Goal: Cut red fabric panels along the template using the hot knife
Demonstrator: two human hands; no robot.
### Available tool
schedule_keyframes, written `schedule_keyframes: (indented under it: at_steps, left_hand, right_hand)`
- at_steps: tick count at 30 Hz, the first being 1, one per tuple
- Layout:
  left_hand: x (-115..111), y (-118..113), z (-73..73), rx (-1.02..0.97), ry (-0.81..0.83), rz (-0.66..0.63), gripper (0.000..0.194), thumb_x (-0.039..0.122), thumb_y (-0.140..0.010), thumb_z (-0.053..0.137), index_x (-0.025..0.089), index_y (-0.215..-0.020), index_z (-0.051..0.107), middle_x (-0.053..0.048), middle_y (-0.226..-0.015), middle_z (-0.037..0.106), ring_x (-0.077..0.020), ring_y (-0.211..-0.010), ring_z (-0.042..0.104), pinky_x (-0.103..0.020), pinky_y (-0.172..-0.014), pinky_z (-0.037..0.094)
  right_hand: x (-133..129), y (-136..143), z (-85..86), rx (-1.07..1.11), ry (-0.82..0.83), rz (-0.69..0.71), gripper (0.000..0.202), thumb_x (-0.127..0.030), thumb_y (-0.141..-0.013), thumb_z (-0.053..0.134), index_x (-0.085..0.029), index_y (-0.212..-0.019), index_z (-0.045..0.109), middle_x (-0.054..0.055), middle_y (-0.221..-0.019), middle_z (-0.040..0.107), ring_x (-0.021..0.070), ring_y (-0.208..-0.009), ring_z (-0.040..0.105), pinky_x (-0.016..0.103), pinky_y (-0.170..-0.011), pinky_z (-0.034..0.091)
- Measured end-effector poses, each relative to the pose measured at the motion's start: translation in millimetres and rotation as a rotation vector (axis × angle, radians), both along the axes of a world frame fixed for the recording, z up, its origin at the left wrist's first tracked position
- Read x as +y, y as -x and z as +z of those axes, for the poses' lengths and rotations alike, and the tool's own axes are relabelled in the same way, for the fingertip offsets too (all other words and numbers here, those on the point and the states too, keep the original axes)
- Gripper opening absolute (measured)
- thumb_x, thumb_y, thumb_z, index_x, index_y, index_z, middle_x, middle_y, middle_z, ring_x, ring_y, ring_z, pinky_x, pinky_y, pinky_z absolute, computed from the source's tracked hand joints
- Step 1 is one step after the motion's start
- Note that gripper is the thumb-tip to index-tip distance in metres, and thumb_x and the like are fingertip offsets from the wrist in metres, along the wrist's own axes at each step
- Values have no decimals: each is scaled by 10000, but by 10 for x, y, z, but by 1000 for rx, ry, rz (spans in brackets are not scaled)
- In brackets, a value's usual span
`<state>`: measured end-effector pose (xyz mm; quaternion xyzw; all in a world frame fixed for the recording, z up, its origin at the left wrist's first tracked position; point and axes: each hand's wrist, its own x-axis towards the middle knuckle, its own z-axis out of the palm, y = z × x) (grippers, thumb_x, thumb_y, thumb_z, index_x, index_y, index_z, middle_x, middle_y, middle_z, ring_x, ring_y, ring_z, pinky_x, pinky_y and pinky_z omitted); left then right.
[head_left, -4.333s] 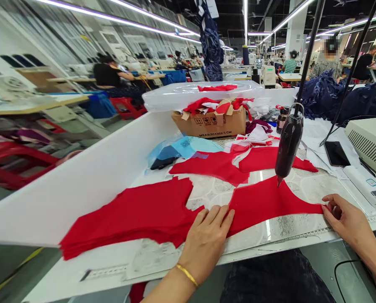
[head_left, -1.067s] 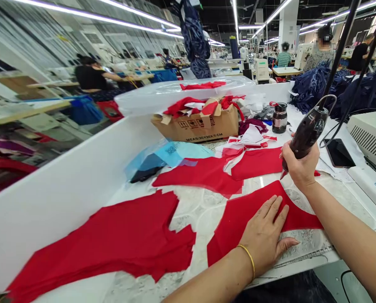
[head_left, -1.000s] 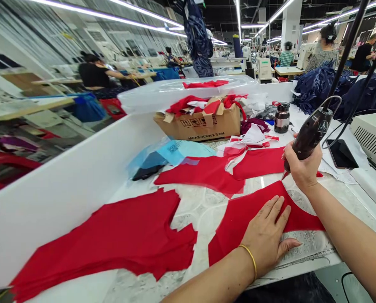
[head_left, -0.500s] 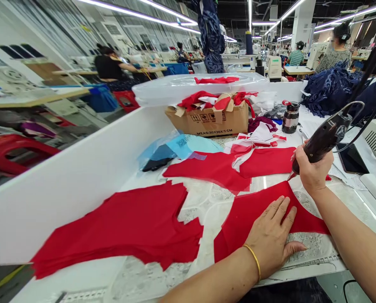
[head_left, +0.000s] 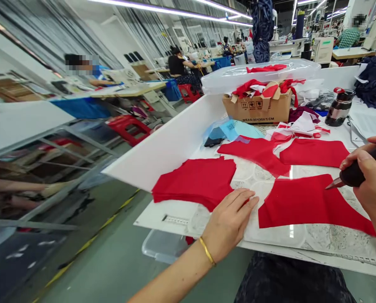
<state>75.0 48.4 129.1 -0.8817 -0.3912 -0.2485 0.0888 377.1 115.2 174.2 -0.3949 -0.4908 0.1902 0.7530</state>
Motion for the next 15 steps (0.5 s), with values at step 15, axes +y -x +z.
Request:
schedule_keyframes:
  at_steps: [15]
  left_hand:
    - [246, -286, -82, 43, 262, -11, 173, 173, -1039, 515, 173, -1103, 675, -106, -1139, 639, -260, -1073, 590, -433, -944, 561]
  right_hand:
    - [-589, 857, 12, 1, 52, 313, 234, -276, -858, 737, -243, -1032, 585, -35, -664, 645, 148, -535, 622, 261, -487, 548]
